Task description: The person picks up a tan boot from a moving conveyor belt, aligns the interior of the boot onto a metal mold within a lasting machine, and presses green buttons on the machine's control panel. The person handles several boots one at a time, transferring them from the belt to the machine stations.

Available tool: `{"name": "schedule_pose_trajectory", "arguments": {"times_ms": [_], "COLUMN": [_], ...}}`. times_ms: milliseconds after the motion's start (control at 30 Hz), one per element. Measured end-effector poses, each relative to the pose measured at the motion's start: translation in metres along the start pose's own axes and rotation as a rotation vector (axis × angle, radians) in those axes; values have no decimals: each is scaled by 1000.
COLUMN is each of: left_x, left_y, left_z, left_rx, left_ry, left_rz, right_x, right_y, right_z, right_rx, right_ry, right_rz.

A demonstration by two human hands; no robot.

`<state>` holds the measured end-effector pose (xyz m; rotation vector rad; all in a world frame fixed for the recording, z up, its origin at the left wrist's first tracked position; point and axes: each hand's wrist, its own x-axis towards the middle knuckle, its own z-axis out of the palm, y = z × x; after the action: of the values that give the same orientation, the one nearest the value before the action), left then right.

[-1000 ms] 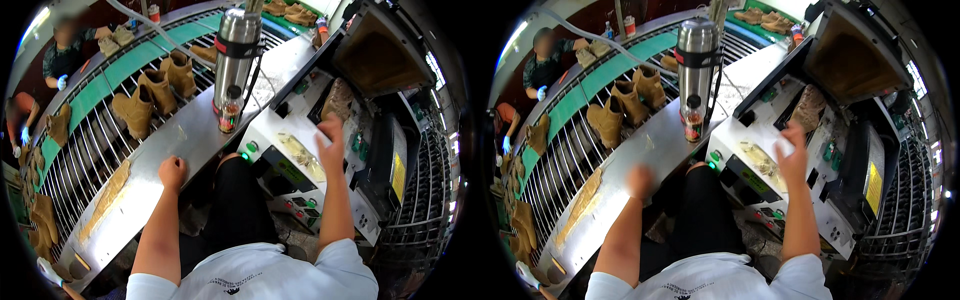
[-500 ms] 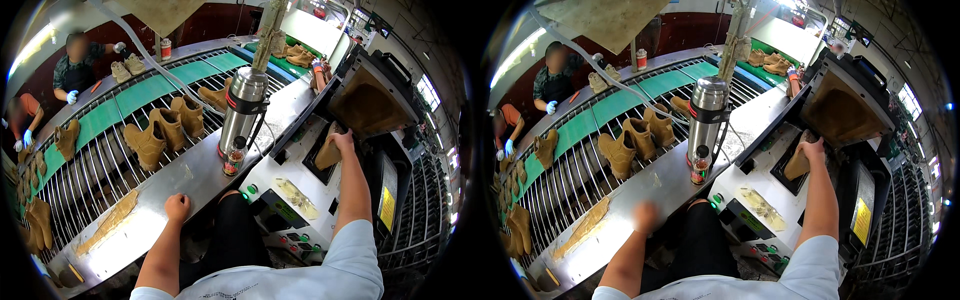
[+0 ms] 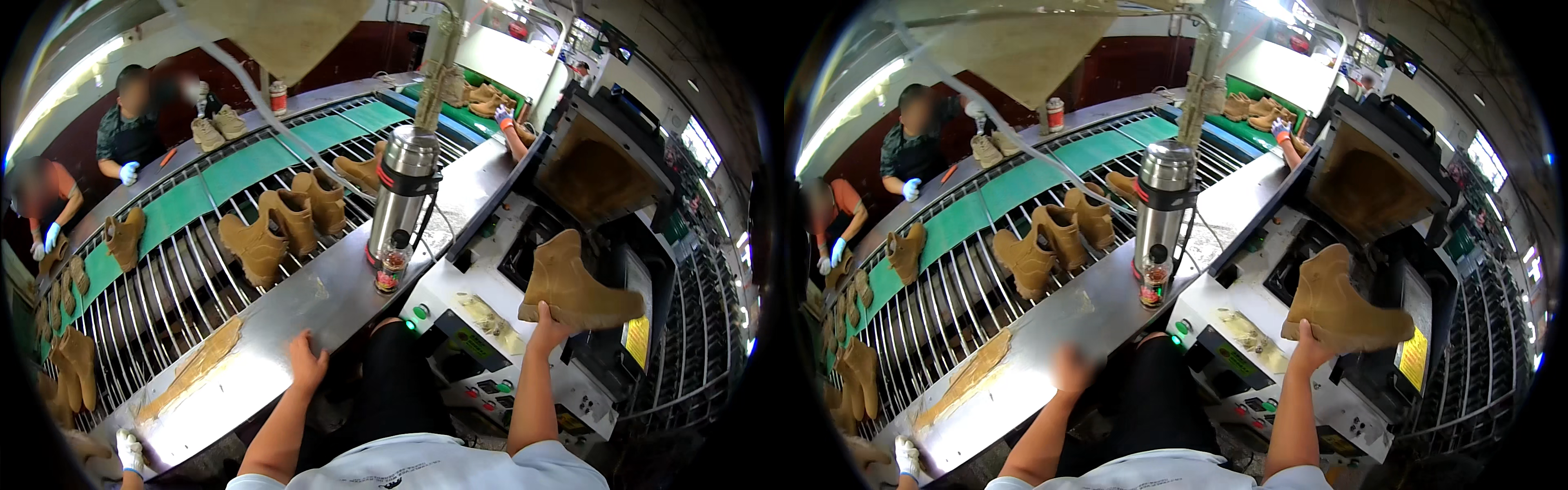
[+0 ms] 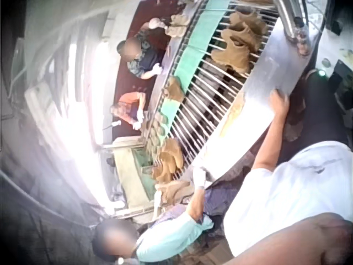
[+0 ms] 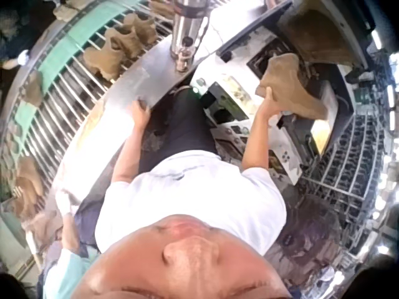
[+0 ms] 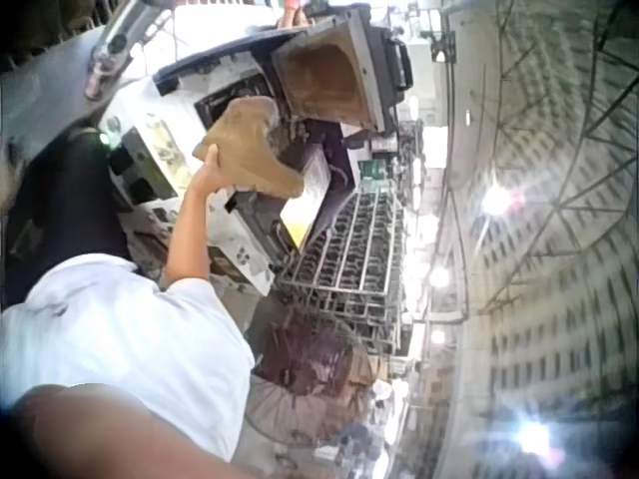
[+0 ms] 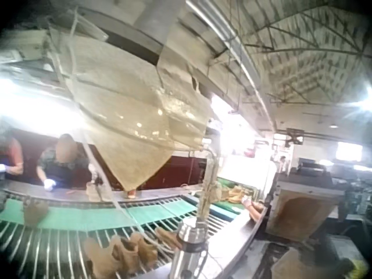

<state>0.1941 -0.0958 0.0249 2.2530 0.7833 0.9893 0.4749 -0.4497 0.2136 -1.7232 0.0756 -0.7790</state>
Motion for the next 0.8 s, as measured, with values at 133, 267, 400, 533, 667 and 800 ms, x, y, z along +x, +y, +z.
{"name": "schedule_pose_trajectory", "arguments": {"times_ms": [133,267,400,533,667,800], "left_x": [-30,-11,23,20,-7,-4], "left_y": [55,113,139,81,17,-57], "left_z": [-20,-60,-99,-150,-185,-187], "left_rx": [-1079,-1231,-1671,-1837,-1662,-1567], "left_ry": [-53,-200,-202,-110,387,606], "left_rz": [-679,-451,-303,-377,-513,-684], "right_x": [-34,-86,-142,-179,-206,-246], "right_y": [2,-43,-88,-162,-193,-123], "right_z": [-5,18,49,104,111,128], "right_rx": [409,831,837,211,373,173], "right_ry": [-190,-558,-1211,-1997,-2033,-1949], "right_rz": [24,228,302,-95,-193,-82]}}
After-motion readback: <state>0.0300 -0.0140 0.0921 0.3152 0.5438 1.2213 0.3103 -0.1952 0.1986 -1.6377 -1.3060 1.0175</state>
